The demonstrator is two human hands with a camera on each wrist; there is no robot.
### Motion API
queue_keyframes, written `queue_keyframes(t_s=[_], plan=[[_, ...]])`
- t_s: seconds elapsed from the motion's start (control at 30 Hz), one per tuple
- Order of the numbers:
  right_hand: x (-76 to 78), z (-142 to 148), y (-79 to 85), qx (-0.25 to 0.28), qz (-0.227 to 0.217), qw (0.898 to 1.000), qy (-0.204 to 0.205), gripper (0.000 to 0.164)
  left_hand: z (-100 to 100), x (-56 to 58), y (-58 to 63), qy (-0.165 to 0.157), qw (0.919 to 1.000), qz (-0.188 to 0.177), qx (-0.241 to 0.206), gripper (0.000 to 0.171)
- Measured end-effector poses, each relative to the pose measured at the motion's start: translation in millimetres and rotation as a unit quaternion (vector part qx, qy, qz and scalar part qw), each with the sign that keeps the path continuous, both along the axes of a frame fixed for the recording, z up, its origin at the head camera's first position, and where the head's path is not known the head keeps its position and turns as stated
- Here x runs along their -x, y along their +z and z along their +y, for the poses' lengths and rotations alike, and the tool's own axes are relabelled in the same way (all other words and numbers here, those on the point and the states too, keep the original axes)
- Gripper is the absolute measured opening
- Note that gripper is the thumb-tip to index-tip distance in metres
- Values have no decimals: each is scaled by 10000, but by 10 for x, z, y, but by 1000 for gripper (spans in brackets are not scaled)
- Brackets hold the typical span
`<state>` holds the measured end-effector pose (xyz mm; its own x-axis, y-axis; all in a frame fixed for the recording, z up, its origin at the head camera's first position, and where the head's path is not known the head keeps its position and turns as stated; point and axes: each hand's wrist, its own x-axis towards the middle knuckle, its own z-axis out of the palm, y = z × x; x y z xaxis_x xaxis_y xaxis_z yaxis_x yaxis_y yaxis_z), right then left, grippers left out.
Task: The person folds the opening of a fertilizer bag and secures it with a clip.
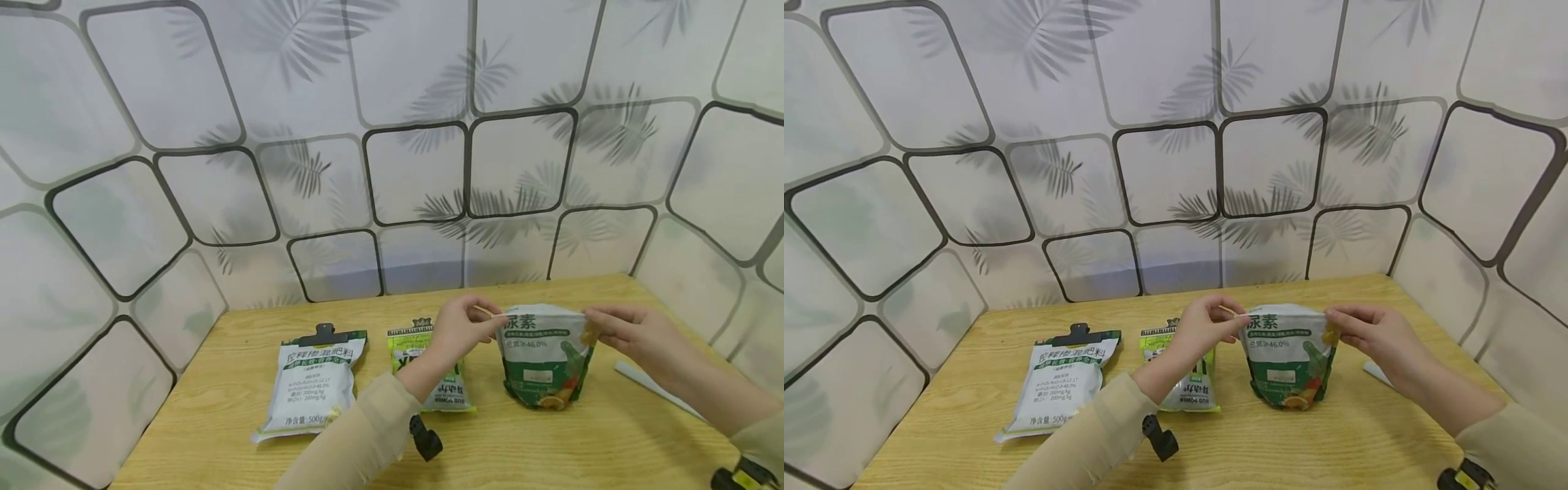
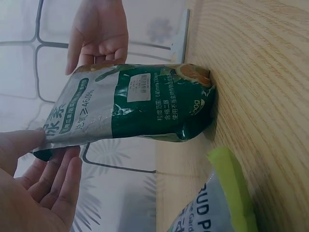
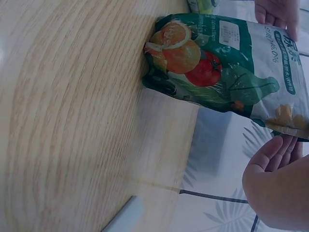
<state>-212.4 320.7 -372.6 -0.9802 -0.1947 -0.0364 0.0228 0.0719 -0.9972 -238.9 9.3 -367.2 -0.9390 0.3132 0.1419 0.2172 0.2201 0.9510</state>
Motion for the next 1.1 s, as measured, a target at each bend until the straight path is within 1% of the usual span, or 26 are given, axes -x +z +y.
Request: queue_keyframes(t_s=[0.13,0.37,0.43,0.63,0.73,0.83,0.97,1.1], plan=[[-6,6,-13,106,-101,9999,83,32,-8,1,7,-22,10000,18,21,15],[-11,-18,8,-402,-113,9991,-35,29,-21,7,6,-87,9999,28,-64,14],[-12,-23,10,-458,-108,9989,-54,28,-24,7,6,-110,9999,47,-80,14],[-12,-22,-5,-470,-105,9988,-47,26,-26,6,-1,-159,9998,107,-71,16],[-9,-16,-19,-394,-108,9992,-35,26,-26,1,-8,-166,9998,126,-45,17],[-14,-11,-30,-394,-141,9991,-4,25,-24,-5,-27,-170,9998,91,-35,19],[-27,-7,-43,-559,-140,9983,24,22,-25,-14,-51,-209,9998,16,-64,22],[-20,1,-54,-681,-107,9976,29,21,-28,-20,-51,-237,9996,-56,-118,23]])
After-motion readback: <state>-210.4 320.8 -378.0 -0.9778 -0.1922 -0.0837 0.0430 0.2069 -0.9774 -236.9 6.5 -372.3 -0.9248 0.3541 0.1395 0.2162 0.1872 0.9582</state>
